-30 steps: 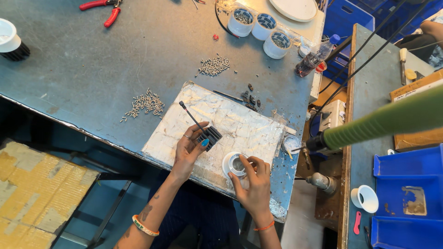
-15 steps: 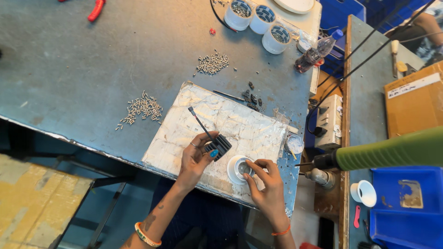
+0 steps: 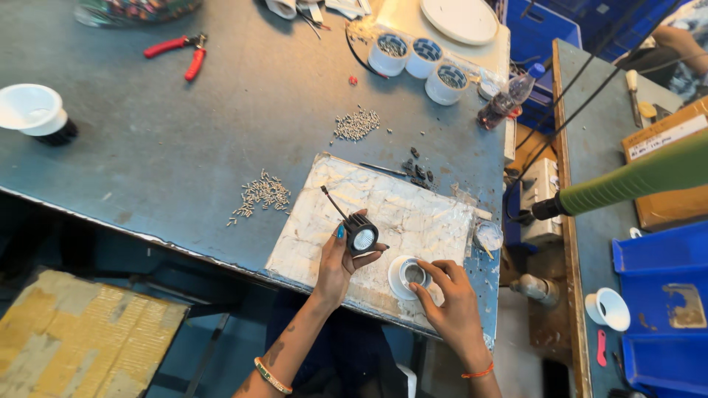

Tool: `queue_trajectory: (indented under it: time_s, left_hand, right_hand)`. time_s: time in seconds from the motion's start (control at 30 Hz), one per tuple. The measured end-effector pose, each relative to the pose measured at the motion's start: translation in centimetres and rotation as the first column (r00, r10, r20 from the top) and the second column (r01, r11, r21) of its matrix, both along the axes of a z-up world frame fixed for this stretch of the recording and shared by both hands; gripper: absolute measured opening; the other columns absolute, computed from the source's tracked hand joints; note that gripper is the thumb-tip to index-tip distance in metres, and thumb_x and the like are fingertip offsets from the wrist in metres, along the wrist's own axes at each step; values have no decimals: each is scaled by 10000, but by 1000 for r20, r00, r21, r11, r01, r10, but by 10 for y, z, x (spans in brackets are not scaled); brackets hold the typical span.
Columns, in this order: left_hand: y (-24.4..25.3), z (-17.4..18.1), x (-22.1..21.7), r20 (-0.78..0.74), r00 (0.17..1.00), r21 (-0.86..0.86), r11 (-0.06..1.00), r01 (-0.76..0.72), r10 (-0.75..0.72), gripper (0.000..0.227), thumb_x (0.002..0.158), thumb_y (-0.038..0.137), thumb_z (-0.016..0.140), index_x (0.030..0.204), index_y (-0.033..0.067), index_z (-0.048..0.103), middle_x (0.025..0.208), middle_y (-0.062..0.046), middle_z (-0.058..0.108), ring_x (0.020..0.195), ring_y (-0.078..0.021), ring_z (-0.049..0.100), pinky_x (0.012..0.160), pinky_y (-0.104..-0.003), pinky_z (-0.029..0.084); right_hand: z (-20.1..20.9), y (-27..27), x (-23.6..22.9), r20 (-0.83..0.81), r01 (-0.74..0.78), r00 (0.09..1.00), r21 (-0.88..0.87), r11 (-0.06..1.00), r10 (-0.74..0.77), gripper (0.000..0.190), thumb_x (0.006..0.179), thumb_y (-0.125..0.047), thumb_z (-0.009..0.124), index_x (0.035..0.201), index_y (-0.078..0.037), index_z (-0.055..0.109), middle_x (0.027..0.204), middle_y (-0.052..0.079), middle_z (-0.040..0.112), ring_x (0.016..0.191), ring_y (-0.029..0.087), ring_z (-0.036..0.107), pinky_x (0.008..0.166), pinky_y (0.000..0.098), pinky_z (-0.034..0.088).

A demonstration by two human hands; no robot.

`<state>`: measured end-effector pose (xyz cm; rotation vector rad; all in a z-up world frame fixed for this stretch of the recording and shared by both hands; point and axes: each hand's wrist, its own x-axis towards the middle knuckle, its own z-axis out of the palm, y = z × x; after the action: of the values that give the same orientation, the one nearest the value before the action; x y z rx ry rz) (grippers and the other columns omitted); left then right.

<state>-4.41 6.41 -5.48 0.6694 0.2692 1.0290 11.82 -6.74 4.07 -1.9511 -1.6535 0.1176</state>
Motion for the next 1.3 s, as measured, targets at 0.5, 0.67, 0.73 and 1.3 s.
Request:
queue_trajectory:
  time_s: [0.5,0.67,0.73,1.3]
  left_hand:
    - [-52,18,11,-5,1000,-168,986,-11,10,520,1071,397,420,1284,-52,573,1228,-177,700,1151,-283,713,1013,-362,590]
    - [-79,41,9,-39,999,-222,975,27,-36,486,1065,391,412,1296,-2,579,1216,-140,706,1123,-223,707,1003,-359,594]
    - [-86,47,6,-83,994,-247,968,43,-65,495,1062,400,396,1289,3,588,1201,-130,709,1103,-222,715,986,-358,598]
    - [-88,48,-11,-338,926,-121,983,138,-171,517,1083,482,364,1266,29,535,945,-95,667,766,-147,667,661,-292,568]
  right_hand:
    - [14,-6,-29,-178,-88,969,404,911,172,371,861,-81,763,1228,-50,716,1112,134,646,938,211,702,795,319,583]
    - [16,-9,-27,-463,-94,839,395,914,286,369,900,-49,728,1266,-20,692,1145,101,653,1003,180,695,826,294,611]
    - [14,-11,-19,-615,-104,723,355,929,316,304,931,-33,710,1233,-3,718,1122,93,669,990,156,692,819,281,591]
    - [24,-20,-21,-691,-209,664,197,958,287,384,888,-149,723,1247,-14,717,1310,95,639,1120,157,678,880,297,595]
